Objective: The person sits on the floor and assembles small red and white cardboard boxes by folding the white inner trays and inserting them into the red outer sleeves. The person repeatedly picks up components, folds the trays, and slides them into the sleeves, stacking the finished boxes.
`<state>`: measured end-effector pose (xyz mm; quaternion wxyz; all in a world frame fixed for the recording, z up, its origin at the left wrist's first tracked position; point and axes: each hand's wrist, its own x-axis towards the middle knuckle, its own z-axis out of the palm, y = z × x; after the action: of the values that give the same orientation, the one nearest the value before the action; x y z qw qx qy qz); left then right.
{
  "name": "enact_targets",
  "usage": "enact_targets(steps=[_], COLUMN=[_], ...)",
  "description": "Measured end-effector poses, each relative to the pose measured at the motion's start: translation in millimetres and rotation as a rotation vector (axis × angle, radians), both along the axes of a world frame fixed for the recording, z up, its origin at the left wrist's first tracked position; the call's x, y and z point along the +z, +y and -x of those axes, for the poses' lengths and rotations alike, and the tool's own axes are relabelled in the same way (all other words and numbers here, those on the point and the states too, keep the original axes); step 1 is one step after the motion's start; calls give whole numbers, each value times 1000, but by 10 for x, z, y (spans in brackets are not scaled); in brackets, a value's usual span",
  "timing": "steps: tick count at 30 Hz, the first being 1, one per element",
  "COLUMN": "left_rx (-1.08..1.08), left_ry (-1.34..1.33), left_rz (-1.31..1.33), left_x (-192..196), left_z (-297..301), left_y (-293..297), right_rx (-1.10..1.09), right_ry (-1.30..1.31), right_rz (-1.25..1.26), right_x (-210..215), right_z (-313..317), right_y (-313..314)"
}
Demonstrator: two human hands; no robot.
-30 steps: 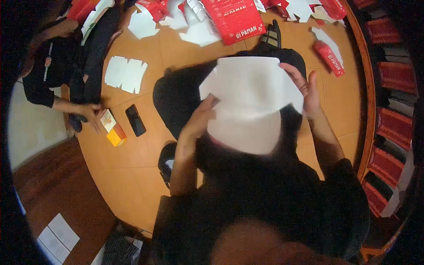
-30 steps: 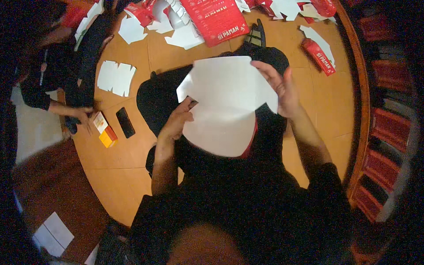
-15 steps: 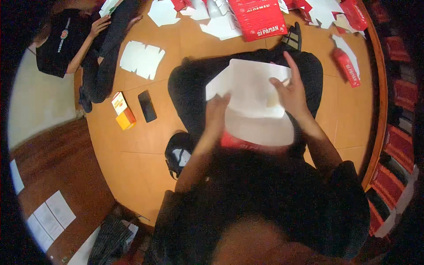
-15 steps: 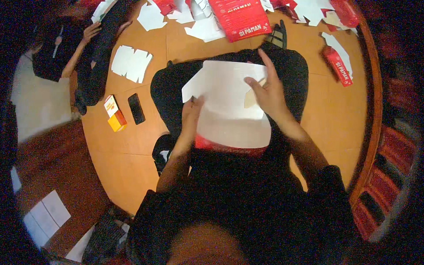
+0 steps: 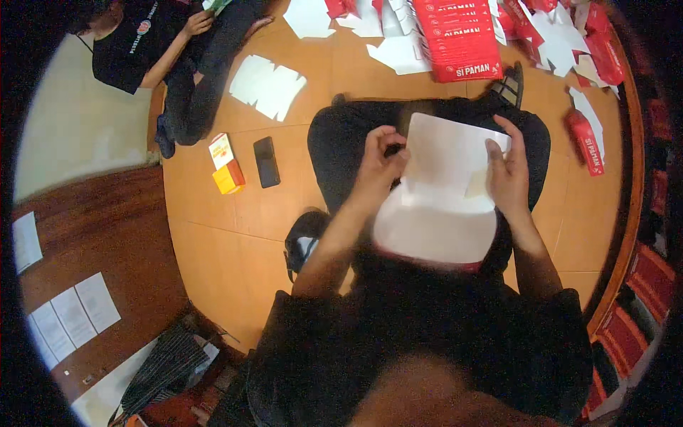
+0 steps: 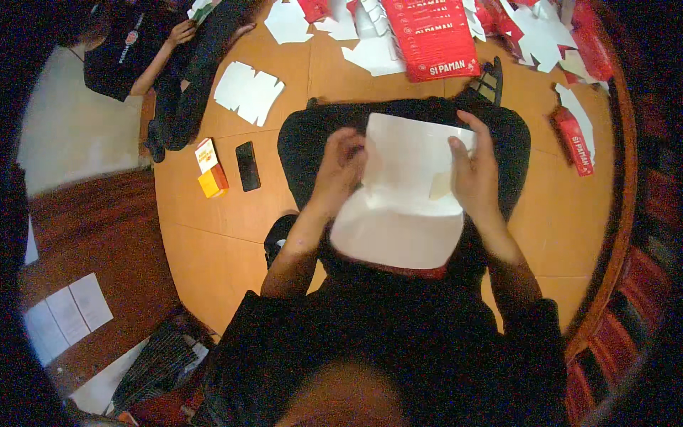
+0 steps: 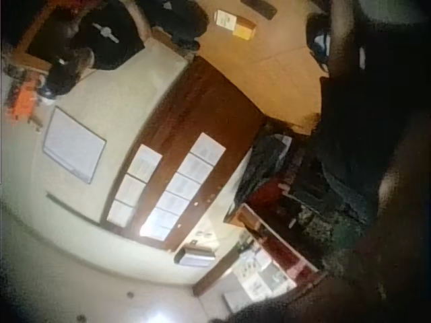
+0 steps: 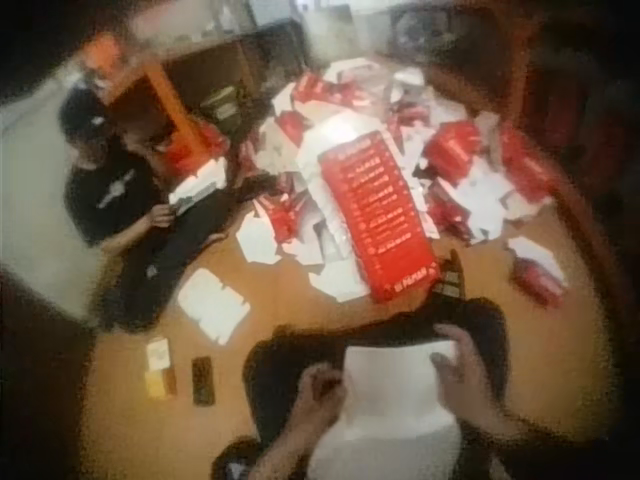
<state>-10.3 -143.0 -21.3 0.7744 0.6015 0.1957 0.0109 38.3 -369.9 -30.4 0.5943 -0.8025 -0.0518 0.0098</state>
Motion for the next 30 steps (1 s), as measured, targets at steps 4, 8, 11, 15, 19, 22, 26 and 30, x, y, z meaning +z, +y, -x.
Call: enact_targets(steps=[4,8,11,15,19,22,26,30], left_rx=[-454,-382,-183,-363,-867,-1038,-897,-844], left_ry=[250,288,94,-199,-208,-25,142,-106], left_rz=[4,94,-249,-741,-1028,-1015,-753,-752], left_x=[-312,-322,-364,501,1030,952,785,584], left_z=[-22,34,101,116,448,397,333,369], left_y=[290,289,283,225,-306,-309,-174,-221], right_rx=[34,358,517,396,417,471,811,967], right_ry=[-56,-37,133,210,423,555,9,27], right_rz=[-34,-65,-22,134,143,69,214,331], right_x=[-48,-24,1,42,673,874,770,868], right_z=[65,60,28,149,3,-79,-218,-36], right_y=[37,-280,-439,-574,-366,-350,-438,-172])
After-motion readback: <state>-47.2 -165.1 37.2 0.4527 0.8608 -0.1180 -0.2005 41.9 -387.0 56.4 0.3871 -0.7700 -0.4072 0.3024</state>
